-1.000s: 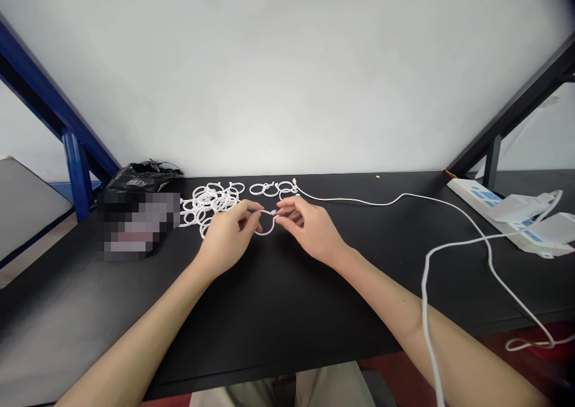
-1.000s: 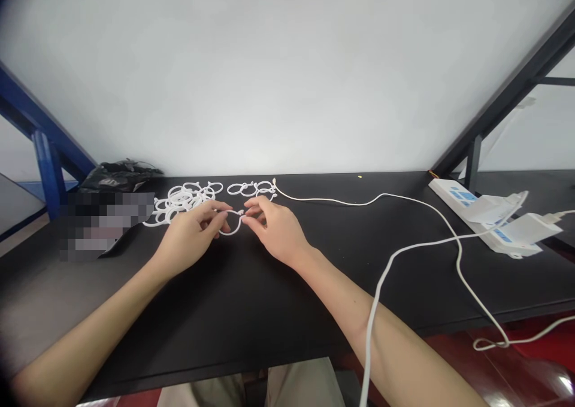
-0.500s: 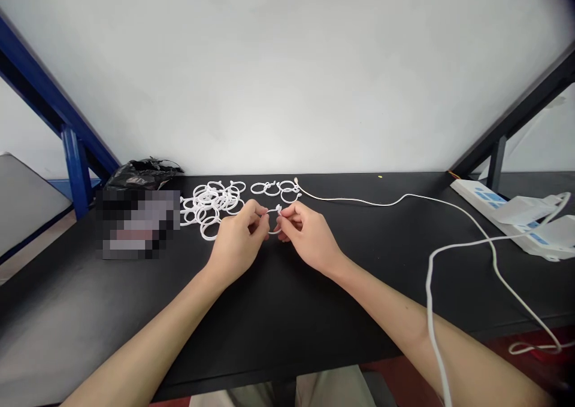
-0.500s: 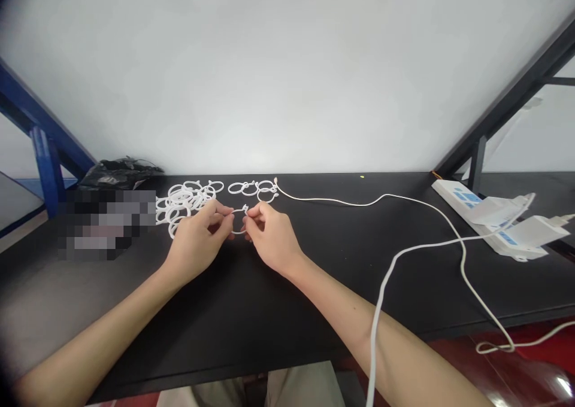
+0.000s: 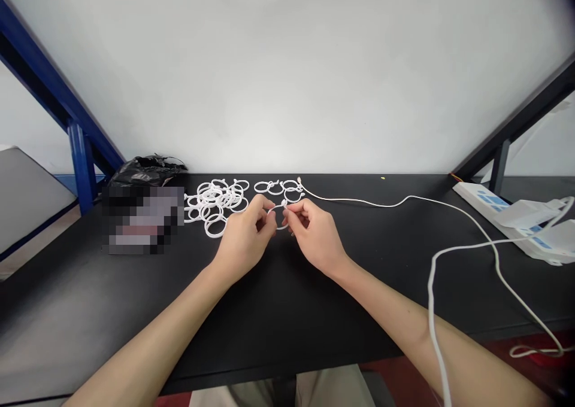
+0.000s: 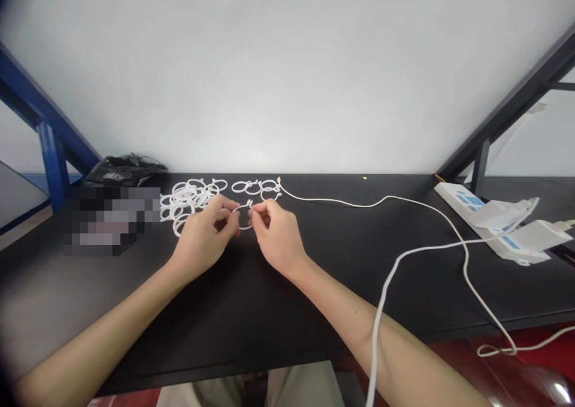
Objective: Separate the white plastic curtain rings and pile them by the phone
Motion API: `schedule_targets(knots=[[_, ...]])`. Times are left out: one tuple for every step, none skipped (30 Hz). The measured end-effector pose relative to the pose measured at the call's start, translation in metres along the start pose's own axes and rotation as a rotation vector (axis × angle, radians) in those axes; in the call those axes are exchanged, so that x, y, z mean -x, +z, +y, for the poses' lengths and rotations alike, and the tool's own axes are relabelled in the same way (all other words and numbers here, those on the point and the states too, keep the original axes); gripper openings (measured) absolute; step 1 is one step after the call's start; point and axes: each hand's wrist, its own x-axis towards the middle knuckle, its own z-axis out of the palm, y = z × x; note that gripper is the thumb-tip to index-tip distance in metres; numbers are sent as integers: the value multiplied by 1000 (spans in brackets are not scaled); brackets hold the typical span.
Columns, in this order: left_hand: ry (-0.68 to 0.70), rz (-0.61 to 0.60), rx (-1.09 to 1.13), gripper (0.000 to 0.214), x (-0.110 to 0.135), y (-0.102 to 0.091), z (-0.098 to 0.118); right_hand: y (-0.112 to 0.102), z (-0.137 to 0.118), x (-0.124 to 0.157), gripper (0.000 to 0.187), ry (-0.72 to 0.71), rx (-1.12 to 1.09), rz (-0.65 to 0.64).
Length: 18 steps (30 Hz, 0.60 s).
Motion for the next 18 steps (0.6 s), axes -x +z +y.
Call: schedule_targets(knots=[[7,-12,3,10,0,0,0,0,0,0,13,3,-3,-3],[14,-22,6,11,0,-1,0,0,1,0,14,2,-6,-8],[20,-26,10,12,0,-1,0,-1,1,0,14,0,-9,-14],[26,-27,12,13,0,-1,-1,-1,1,0,14,0,-15,-20],[31,-25,13,14,1,-2,-1,-1,2,1,15,3,-26,-23],[35,-19,10,14,1,-2,-1,-1,2,1,15,10,-42,-24],[35,-10,3,14,1,-2,-1,0,2,0,16,23,-65,-24],[30,0,-6,15,1,-2,-1,0,2,0,17,41,-93,-26],[22,9,-16,15,1,-2,0,0,2,0,18,63,-125,-28],[12,18,-25,16,1,-1,0,1,2,0,19,84,-159,-32],[0,30,-32,16,1,-1,0,1,2,0,20,101,-189,-35],[-10,40,-37,16,1,-1,1,1,2,0,20,113,-214,-39],[-20,50,-40,17,1,-2,1,1,2,0,21,118,-230,-44],[-26,61,-39,17,2,-2,1,2,2,0,22,117,-236,-48],[-31,71,-34,17,2,-2,1,2,2,0,22,111,-233,-53],[-36,79,-29,17,2,-3,1,2,3,0,22,105,-228,-59],[-39,85,-24,18,2,-3,1,3,3,1,21,100,-224,-65],[-41,87,-21,18,2,-3,0,3,4,1,20,97,-225,-70]])
